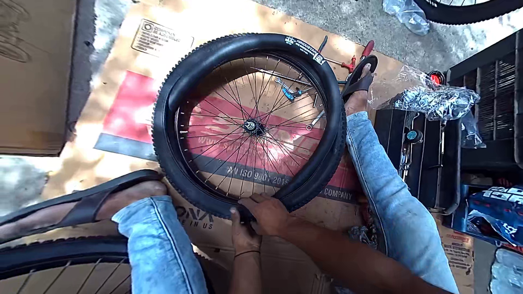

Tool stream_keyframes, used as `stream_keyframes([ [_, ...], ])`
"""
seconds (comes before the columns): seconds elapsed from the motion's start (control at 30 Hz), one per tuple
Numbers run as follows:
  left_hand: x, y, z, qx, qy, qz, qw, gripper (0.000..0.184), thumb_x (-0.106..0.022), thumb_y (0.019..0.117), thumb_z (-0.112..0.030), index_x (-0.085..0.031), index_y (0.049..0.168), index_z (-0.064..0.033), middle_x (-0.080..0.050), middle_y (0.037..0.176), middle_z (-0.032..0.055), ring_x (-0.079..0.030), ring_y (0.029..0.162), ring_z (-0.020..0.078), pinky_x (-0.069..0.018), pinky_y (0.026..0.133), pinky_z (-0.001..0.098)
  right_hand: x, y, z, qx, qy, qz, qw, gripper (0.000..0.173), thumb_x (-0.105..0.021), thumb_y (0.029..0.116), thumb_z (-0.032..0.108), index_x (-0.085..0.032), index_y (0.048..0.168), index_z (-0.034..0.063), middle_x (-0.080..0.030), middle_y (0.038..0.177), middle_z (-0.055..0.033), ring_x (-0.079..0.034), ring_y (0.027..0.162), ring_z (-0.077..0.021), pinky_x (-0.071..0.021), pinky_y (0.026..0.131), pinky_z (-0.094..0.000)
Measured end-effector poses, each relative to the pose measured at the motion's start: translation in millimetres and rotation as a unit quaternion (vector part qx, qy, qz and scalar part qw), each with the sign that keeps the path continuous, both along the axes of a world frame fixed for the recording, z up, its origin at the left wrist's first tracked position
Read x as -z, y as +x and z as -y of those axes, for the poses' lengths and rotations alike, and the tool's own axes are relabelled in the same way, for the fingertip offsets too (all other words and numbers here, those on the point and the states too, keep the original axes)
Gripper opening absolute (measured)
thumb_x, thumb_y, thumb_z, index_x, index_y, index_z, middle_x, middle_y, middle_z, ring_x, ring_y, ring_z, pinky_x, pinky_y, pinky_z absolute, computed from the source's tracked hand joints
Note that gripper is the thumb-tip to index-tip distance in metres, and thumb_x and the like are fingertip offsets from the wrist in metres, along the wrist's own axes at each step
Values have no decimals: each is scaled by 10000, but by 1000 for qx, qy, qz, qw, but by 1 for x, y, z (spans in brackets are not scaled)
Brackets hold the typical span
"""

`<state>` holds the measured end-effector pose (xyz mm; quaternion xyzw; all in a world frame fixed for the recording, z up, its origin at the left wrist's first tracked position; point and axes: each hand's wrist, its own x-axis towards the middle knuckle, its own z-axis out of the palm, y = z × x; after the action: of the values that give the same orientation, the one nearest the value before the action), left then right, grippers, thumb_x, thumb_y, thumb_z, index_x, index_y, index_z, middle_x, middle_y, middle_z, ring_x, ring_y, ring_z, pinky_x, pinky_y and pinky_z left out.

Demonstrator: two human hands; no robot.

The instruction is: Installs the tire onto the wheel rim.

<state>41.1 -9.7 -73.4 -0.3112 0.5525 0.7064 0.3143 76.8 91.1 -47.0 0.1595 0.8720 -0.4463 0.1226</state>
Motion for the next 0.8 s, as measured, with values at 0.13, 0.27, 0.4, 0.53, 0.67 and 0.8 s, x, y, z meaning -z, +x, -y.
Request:
stream_keyframes([
  [0.13,25,-70,13,15,-57,-27,998,366,-638,996,-212,-564,1329,-80,-674,1196,109,-670,1074,211,-572,923,462,3,36,-44,-60,142,-79,985,468,-671,921,144,-628,1383,196,-625,1392,-62,-490,1408,-252,-338,1231,-447],
  [0.27,27,-97,20,46,-85,-42,994,370,-658,946,-132,-565,1299,-71,-667,1159,113,-667,1039,214,-575,886,456,7,62,-100,-122,264,-129,948,411,-683,937,124,-693,1314,290,-652,1342,-39,-546,1332,-265,-391,1186,-457],
  [0.4,28,-80,23,31,-62,-77,995,373,-660,948,-83,-553,1305,-58,-679,1139,110,-684,1021,203,-592,880,433,24,50,-103,-23,242,-111,964,246,-655,928,89,-801,1053,245,-714,1185,-24,-660,1094,-243,-524,986,-452],
  [0.53,39,-70,31,17,-64,-92,994,514,-718,917,-53,-511,1387,-47,-661,1240,153,-673,1099,248,-581,935,472,35,82,-76,-66,216,-50,973,538,-667,892,464,-684,1322,142,-615,1400,-93,-520,1371,-273,-326,1229,-473],
  [0.67,40,-67,30,21,-59,-98,993,509,-722,910,-42,-517,1375,-60,-665,1223,135,-676,1080,234,-584,922,450,34,91,-66,-137,253,14,958,1127,-774,718,735,-356,1598,168,-440,1575,-170,-385,1485,-341,-194,1275,-525],
  [0.8,32,-73,29,33,-54,-102,993,497,-718,916,-50,-521,1372,-57,-667,1222,130,-677,1083,226,-584,930,441,40,71,-64,-147,270,2,951,776,-808,796,455,-539,1466,171,-619,1352,-147,-587,1249,-329,-397,1147,-506],
])
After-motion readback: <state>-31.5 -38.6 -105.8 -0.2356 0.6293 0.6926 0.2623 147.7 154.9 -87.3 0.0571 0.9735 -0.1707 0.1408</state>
